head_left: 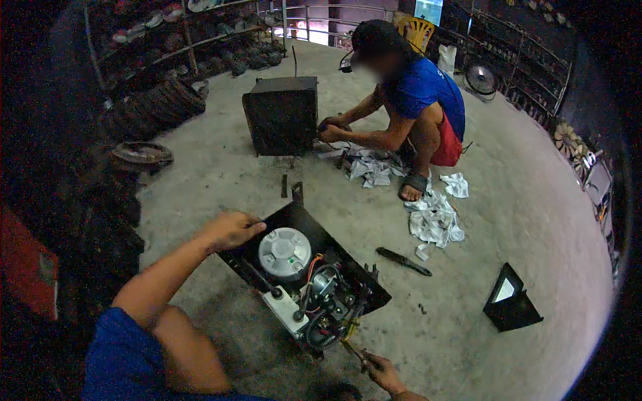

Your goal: The recorder uses a screwdriver and hands to open and disassemble a large black electronic device on the floor.

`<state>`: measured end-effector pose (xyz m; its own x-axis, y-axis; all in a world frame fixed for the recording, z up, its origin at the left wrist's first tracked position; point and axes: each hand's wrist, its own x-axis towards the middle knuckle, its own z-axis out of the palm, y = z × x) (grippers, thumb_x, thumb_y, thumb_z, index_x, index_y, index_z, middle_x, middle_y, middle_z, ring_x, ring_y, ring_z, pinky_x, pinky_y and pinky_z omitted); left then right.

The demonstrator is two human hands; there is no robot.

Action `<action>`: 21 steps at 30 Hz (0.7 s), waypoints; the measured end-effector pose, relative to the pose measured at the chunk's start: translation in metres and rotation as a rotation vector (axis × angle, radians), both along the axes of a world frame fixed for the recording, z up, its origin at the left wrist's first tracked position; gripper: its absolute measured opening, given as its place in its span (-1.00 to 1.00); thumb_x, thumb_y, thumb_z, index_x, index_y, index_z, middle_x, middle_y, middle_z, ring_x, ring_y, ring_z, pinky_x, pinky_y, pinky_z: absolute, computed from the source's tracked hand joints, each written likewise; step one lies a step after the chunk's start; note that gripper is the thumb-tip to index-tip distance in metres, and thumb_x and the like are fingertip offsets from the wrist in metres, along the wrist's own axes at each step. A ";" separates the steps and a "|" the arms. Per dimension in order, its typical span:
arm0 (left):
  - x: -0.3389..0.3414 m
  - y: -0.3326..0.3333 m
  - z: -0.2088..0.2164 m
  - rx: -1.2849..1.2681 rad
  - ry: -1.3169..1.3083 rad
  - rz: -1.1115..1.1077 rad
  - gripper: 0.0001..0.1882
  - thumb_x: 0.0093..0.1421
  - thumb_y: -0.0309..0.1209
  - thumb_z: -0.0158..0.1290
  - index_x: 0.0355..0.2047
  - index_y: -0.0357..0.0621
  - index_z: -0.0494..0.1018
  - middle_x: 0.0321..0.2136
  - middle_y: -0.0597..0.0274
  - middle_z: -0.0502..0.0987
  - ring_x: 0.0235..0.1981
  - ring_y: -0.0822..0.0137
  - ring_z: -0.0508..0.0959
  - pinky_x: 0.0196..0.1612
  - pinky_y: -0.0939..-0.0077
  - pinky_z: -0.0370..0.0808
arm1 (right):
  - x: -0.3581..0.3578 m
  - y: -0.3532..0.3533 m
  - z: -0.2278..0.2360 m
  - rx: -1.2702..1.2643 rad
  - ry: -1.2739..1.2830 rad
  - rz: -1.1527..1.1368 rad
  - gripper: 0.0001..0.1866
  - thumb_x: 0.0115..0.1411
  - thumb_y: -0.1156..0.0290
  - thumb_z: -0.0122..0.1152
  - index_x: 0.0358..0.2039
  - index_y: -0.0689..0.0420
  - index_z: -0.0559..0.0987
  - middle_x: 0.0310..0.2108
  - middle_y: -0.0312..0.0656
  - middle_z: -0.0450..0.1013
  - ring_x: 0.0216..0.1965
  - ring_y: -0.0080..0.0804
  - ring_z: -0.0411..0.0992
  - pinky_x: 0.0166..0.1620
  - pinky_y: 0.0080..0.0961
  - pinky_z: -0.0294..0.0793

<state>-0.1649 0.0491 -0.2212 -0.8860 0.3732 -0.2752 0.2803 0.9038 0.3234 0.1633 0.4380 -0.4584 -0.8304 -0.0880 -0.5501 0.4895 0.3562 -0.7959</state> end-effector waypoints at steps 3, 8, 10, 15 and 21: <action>0.005 -0.003 0.005 -0.015 0.031 -0.015 -0.52 0.29 -0.03 -0.19 -0.12 -0.17 0.48 -0.24 -0.13 0.53 -0.17 -0.09 0.51 -0.10 0.15 0.42 | -0.004 -0.001 0.011 -0.152 0.059 -0.054 -0.55 0.23 0.18 0.11 0.07 0.12 0.46 -0.43 -0.32 0.50 -0.56 -0.62 0.28 -0.45 -0.67 0.30; 0.006 0.007 0.002 0.000 -0.021 0.010 -0.51 0.29 -0.02 -0.19 -0.15 -0.18 0.49 -0.24 -0.11 0.53 -0.19 -0.07 0.52 -0.12 0.14 0.42 | -0.011 0.004 0.009 0.031 0.048 0.036 -0.58 0.26 0.21 0.08 0.06 0.16 0.46 -0.41 -0.32 0.52 -0.49 -0.63 0.37 -0.40 -0.64 0.36; 0.000 0.026 -0.001 0.009 -0.053 0.091 -0.51 0.28 -0.02 -0.18 -0.15 -0.18 0.49 -0.26 -0.09 0.55 -0.23 -0.02 0.55 -0.14 0.18 0.43 | 0.015 0.038 -0.041 0.169 0.164 0.125 -0.60 0.26 0.24 0.08 0.05 0.16 0.47 -0.39 -0.30 0.53 -0.43 -0.62 0.41 -0.33 -0.59 0.41; -0.005 -0.011 -0.010 0.244 -0.023 0.115 -0.59 0.29 -0.17 -0.12 -0.24 -0.35 0.47 -0.44 -0.05 0.54 -0.40 0.31 0.52 -0.26 0.35 0.42 | -0.019 -0.002 0.036 -0.009 0.087 -0.002 -0.59 0.23 0.18 0.10 0.05 0.06 0.47 -0.38 -0.09 0.55 -0.44 -0.44 0.49 -0.25 -0.40 0.48; -0.002 0.014 -0.010 0.106 0.071 0.062 -0.57 0.29 -0.17 -0.10 -0.26 -0.40 0.46 -0.49 0.13 0.52 -0.44 0.42 0.45 -0.29 0.42 0.40 | -0.007 0.002 0.027 -0.006 0.272 -0.035 -0.59 0.24 0.20 0.08 0.04 0.11 0.47 -0.28 -0.02 0.54 -0.37 -0.33 0.52 -0.19 -0.36 0.47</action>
